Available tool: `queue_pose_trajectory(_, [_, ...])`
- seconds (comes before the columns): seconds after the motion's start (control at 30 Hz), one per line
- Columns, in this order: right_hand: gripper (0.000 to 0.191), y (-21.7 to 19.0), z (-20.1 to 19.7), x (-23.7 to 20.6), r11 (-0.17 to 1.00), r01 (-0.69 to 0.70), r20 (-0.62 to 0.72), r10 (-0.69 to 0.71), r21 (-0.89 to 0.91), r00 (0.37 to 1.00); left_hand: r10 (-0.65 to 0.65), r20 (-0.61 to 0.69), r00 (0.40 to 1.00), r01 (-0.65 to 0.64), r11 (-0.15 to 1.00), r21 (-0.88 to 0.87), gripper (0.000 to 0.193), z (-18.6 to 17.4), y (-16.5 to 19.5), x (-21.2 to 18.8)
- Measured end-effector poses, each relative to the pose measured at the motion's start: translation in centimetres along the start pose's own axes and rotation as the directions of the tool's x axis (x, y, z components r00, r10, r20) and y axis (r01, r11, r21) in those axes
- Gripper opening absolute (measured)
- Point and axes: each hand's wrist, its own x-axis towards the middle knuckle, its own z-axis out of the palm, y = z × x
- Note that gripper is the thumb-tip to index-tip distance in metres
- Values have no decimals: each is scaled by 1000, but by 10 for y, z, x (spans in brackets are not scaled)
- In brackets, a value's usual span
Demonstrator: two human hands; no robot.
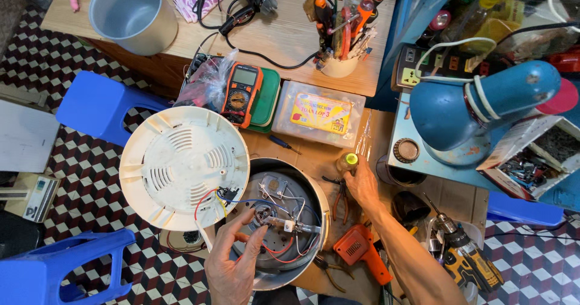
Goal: The person repairs a disassembled rice cooker on a workbench, manipulating its internal wiring and motor assembly by hand, applying liquid from a small bottle onto components, and using a cordless drill on the cooker base. They wipe parts with a tissue and continue adjusting the internal components.
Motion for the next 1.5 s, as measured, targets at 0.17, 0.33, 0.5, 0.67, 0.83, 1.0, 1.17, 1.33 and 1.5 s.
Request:
queue_pose_trajectory(0.17, [63,8,-27,-31,998,-60,-51,60,8,997,84,-79,993,-86,996,-30,43,2,10,-34])
queue_pose_trajectory(0.33, [74,7,-66,-96,978,-127,39,123,167,992,-38,-96,995,32,997,-66,40,-18,15,-79])
queue_pose_trajectory(0.5, [71,3,-100,-145,971,-121,44,114,205,992,-101,-160,982,79,987,-140,40,-34,8,-115])
queue_pose_trajectory(0.67, [54,-45,-121,-193,903,-21,49,0,428,999,-36,-263,964,-2,990,-140,39,-57,-18,-132])
queue_pose_trajectory(0.83, [38,-184,-105,-250,903,43,-8,-44,426,999,-28,-214,976,-12,982,-187,39,-147,-35,-92])
queue_pose_trajectory(1.0, [29,-301,-61,-289,924,64,-19,-62,378,998,24,-160,987,-58,975,-216,38,-221,-60,-42])
queue_pose_trajectory(1.17, [27,-361,1,-305,928,-39,58,19,370,998,94,-92,991,-115,962,-248,38,-271,-86,-5])
queue_pose_trajectory(1.33, [23,-384,35,-310,937,-33,35,22,347,999,173,12,985,-166,959,-231,37,-293,-105,21])
queue_pose_trajectory(1.5, [21,-388,43,-315,951,-8,84,-19,309,996,176,33,984,-165,962,-217,37,-294,-109,23])
